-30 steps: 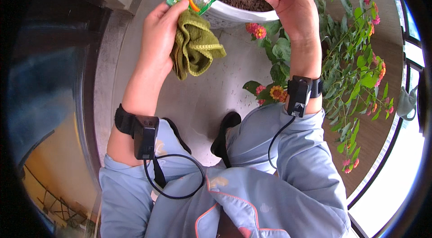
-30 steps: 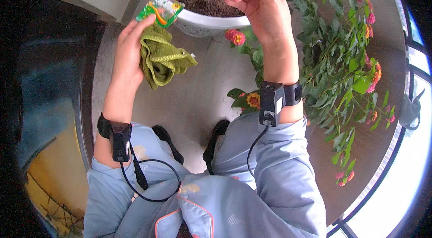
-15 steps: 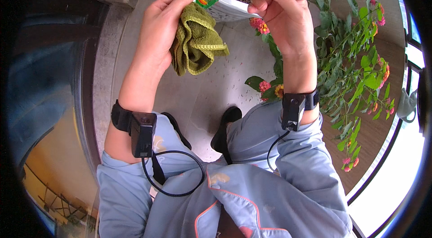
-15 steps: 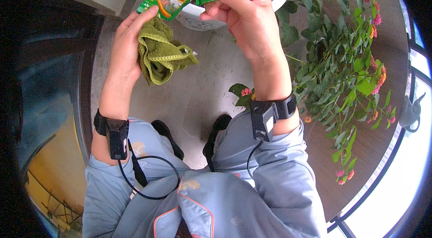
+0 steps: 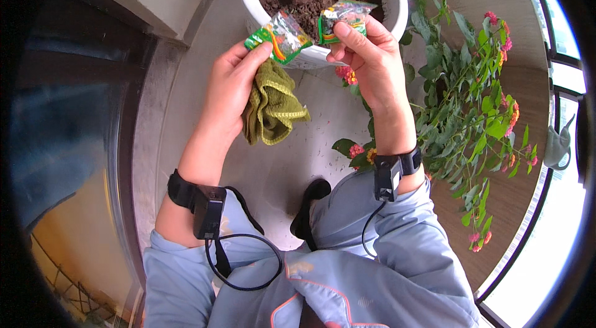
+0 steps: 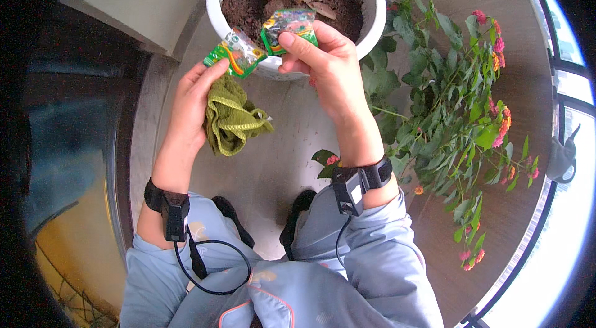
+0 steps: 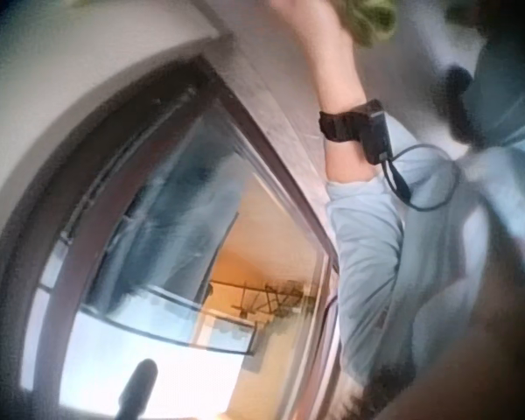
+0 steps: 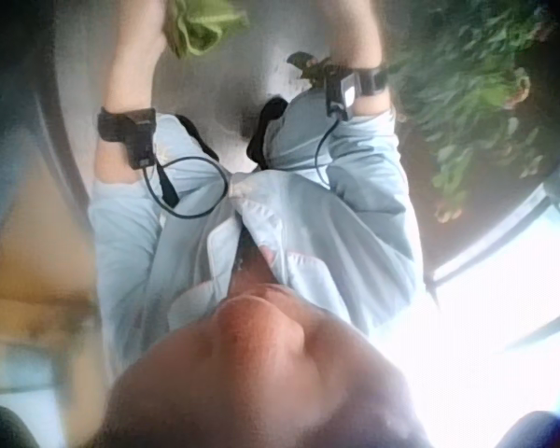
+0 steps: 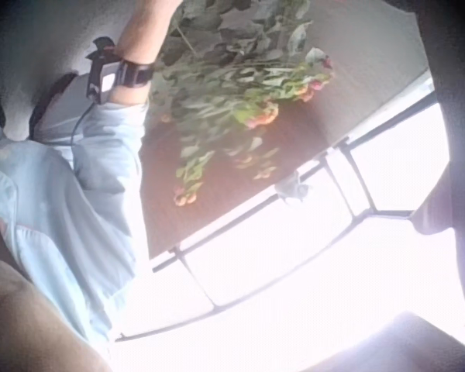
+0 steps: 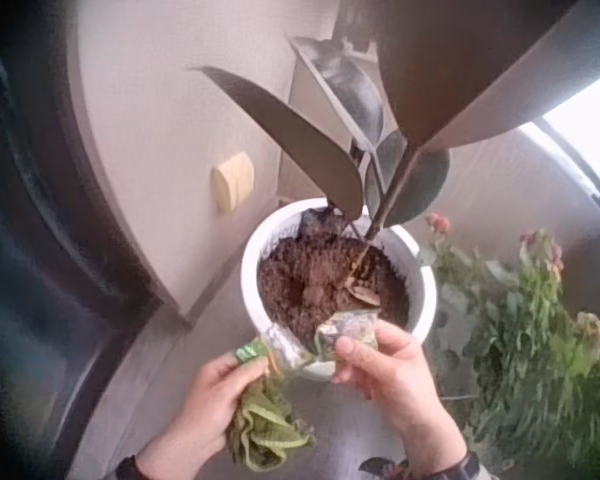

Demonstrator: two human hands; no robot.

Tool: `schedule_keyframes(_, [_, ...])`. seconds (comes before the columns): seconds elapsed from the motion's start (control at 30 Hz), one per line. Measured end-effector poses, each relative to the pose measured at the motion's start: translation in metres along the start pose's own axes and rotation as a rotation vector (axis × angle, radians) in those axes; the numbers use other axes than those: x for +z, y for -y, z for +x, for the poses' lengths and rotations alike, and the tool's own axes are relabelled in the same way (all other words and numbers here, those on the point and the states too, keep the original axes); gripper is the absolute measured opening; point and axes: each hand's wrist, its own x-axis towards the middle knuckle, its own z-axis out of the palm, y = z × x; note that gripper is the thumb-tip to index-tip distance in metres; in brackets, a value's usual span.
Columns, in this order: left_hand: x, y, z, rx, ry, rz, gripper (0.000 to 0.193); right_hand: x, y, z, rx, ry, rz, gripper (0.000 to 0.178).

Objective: The person retrieves a small packet of fertilizer from a box, cuts it open with scissors, and sprinkles the contents into the soil of a potted plant on the balcony. They repeat this with a second packet, then return the scissors to the box.

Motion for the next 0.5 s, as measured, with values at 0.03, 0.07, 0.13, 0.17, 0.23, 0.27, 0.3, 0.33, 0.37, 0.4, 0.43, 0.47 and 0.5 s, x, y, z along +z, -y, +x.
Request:
schedule_keyframes(0.03, [0.0, 0.0, 0.0, -0.02, -0.015, 0.01, 0.018, -0.002, 0.0, 0.001, 0.013, -0.038, -0.02, 0.012])
schedule_keyframes(0.07, [0.001, 0.0, -0.001, -0.01, -0.023, 0.006, 0.018, -0.005, 0.0, 0.003, -0.043, -0.031, 0.029, 0.011])
schedule_keyframes(0.13, [0.0, -0.001, -0.001, -0.008, -0.019, -0.011, 0.017, -0.015, 0.003, 0.007, -0.11, -0.128, 0.037, 0.013])
schedule_keyframes(0.17, [0.0, -0.002, -0.002, -0.008, -0.017, -0.019, 0.017, -0.021, 0.005, 0.009, -0.139, -0.15, 0.041, 0.014])
schedule_keyframes(0.23, [-0.001, -0.002, -0.002, -0.004, -0.013, -0.016, 0.018, -0.031, 0.009, 0.011, -0.129, -0.228, 0.039, 0.015])
schedule_keyframes(0.27, [-0.002, -0.002, -0.003, -0.003, -0.016, -0.011, 0.018, -0.033, 0.009, 0.012, -0.139, -0.192, 0.063, 0.014])
schedule_keyframes(0.3, [-0.002, -0.002, -0.003, -0.002, -0.017, -0.006, 0.019, -0.035, 0.01, 0.012, -0.107, -0.249, 0.067, 0.014])
schedule_keyframes(0.33, [-0.002, -0.002, -0.003, -0.007, -0.004, 0.006, 0.019, -0.034, 0.008, 0.012, -0.115, -0.177, 0.125, 0.013])
schedule_keyframes(0.37, [-0.002, -0.001, -0.003, 0.006, 0.001, 0.001, 0.019, -0.031, 0.006, 0.011, -0.101, -0.157, 0.174, 0.012])
schedule_keyframes(0.4, [-0.001, 0.001, -0.002, 0.02, 0.006, -0.004, 0.019, -0.028, 0.005, 0.009, -0.078, -0.139, 0.16, 0.01])
schedule_keyframes(0.43, [0.0, 0.003, -0.002, 0.028, 0.005, -0.007, 0.019, -0.023, 0.004, 0.007, -0.047, -0.108, 0.162, 0.012])
schedule_keyframes(0.47, [0.001, 0.005, -0.002, 0.049, 0.041, -0.002, 0.019, -0.019, 0.004, 0.006, -0.03, -0.055, 0.192, 0.012])
schedule_keyframes(0.5, [0.002, 0.006, -0.002, 0.08, 0.064, 0.041, 0.018, -0.014, 0.004, 0.005, -0.009, -0.008, 0.225, 0.012])
